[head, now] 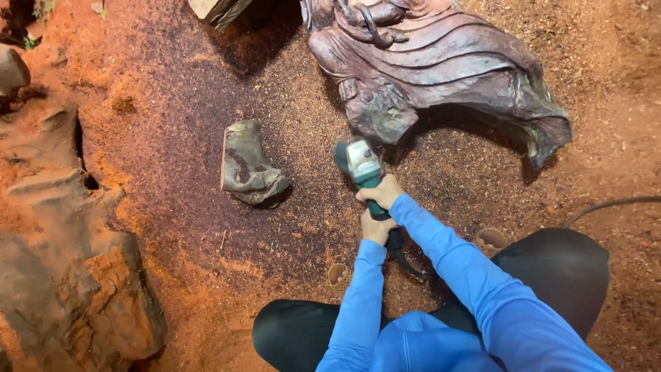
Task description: Using an angle grinder to smooth and shape a wood sculpture on the floor of a workshop.
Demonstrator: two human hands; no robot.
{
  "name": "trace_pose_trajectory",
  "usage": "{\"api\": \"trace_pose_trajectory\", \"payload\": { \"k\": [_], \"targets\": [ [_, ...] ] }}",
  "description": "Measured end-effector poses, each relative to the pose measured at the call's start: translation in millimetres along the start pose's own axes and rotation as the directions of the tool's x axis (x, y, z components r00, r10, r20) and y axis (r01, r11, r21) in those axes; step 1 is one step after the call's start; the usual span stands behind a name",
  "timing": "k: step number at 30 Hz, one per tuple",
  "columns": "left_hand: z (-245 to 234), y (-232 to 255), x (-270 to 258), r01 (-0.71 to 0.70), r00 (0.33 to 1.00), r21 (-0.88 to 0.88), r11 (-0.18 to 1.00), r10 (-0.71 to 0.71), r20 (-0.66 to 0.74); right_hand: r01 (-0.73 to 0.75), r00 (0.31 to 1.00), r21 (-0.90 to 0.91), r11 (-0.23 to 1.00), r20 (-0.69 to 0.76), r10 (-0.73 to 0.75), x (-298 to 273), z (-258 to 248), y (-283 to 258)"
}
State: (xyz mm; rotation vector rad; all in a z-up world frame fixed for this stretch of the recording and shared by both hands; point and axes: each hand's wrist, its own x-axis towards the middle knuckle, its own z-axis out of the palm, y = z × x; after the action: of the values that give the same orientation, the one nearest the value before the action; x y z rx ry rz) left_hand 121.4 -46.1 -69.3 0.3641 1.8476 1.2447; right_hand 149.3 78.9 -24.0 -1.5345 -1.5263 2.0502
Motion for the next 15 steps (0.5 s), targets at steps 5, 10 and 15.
{"api": "trace_pose_trajectory", "payload": {
  "k": [5,10,15],
  "targets": [
    [22.2,-10.0,-15.1,0.027,0.999,-0.053,0.998,-0.024,0.046,-0.034,0.999,-0.015,0.999,-0.027,0.033,-24.4,-26.2,2.5],
    [34.8,-11.9,-23.0,0.021,0.995,-0.09,0.996,-0.012,0.104,0.038,0.996,0.062,0.997,-0.085,-0.033,-28.7,-37.2,10.3],
    [44.4,-34.5,-18.5,0.078,0.996,0.059,0.995,-0.08,0.026,0.124,0.985,0.0,0.992,-0.121,-0.123,-4.2,-39.9,55.9]
  ]
}}
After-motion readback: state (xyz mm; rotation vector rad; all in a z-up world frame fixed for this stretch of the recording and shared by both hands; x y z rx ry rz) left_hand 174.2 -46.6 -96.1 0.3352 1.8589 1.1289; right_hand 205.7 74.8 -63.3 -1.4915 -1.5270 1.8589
